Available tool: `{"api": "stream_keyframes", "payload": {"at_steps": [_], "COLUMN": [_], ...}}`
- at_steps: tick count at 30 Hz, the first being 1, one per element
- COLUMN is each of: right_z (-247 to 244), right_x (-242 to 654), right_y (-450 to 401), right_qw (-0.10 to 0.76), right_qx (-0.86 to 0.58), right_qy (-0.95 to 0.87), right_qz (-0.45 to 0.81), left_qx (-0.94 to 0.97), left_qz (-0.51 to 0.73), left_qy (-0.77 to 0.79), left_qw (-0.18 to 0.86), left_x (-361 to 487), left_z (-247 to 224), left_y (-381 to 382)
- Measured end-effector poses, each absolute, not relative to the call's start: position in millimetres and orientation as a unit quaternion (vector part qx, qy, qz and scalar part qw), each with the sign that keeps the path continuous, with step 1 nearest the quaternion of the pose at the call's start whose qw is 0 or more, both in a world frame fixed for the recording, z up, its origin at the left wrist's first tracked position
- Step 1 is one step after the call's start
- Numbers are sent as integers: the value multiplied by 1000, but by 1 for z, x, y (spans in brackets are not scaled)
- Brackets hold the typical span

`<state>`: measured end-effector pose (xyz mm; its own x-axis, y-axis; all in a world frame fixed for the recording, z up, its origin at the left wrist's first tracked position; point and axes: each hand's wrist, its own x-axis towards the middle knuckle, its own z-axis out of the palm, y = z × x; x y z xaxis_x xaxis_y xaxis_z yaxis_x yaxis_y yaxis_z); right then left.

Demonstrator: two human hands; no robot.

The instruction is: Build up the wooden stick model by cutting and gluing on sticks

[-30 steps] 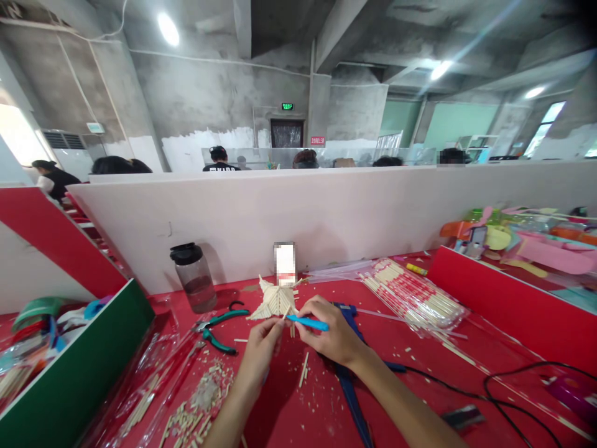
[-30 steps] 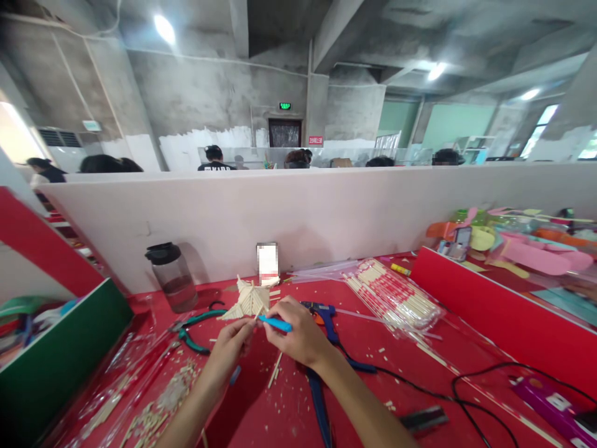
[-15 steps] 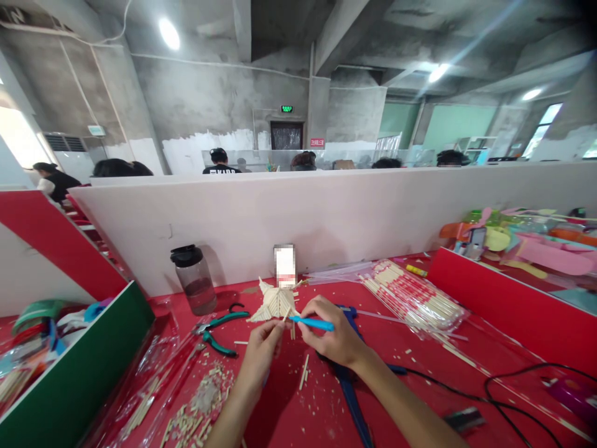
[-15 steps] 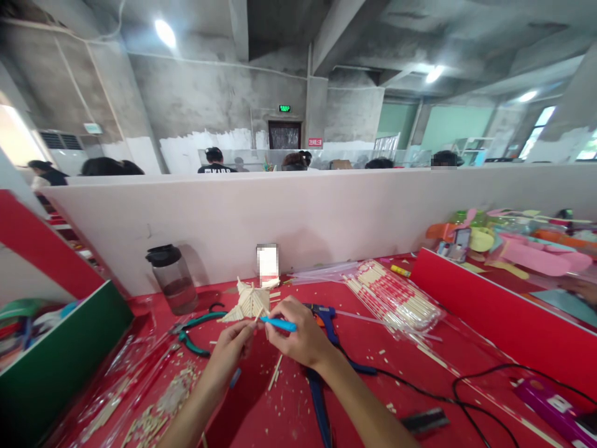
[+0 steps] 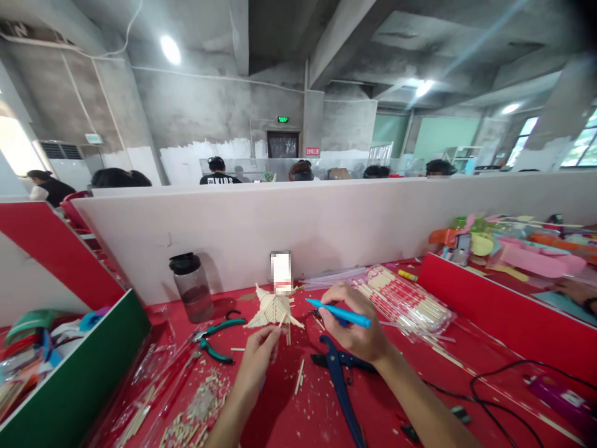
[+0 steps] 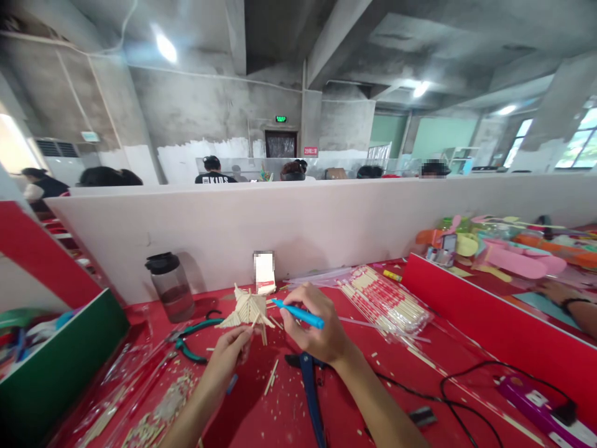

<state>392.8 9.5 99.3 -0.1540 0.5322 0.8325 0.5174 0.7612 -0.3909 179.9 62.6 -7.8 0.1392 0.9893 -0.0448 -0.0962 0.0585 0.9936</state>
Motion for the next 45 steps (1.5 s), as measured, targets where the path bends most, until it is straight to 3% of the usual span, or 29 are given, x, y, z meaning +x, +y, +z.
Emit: {"api": "stream_keyframes", "payload": {"at_steps": [5, 11, 18, 23, 29, 45], "right_z": [108, 67, 23, 12, 6, -5], "right_x": [397, 389, 379, 369, 361, 368], "right_y": [-10, -39, -54, -52, -54, -50], "right_qw": [497, 445, 491, 534, 500, 385], "right_qx": [-343, -391, -437, -438, -411, -489], "right_qy": [-796, -793, -718, -666, -721, -760], "right_qz": [39, 140, 227, 283, 247, 185], "left_qx": [497, 506, 516, 534, 639, 691], "left_qz": [484, 483, 467, 475, 430, 368], "left_qy": [441, 441, 468, 536, 551, 554], "left_qw": [570, 562, 544, 449, 322, 283], "left_x": [177, 172, 160, 136, 134, 143], "left_z": [-10, -4, 5, 1, -1, -7], "left_y": [65, 58, 25, 0, -11, -15]}}
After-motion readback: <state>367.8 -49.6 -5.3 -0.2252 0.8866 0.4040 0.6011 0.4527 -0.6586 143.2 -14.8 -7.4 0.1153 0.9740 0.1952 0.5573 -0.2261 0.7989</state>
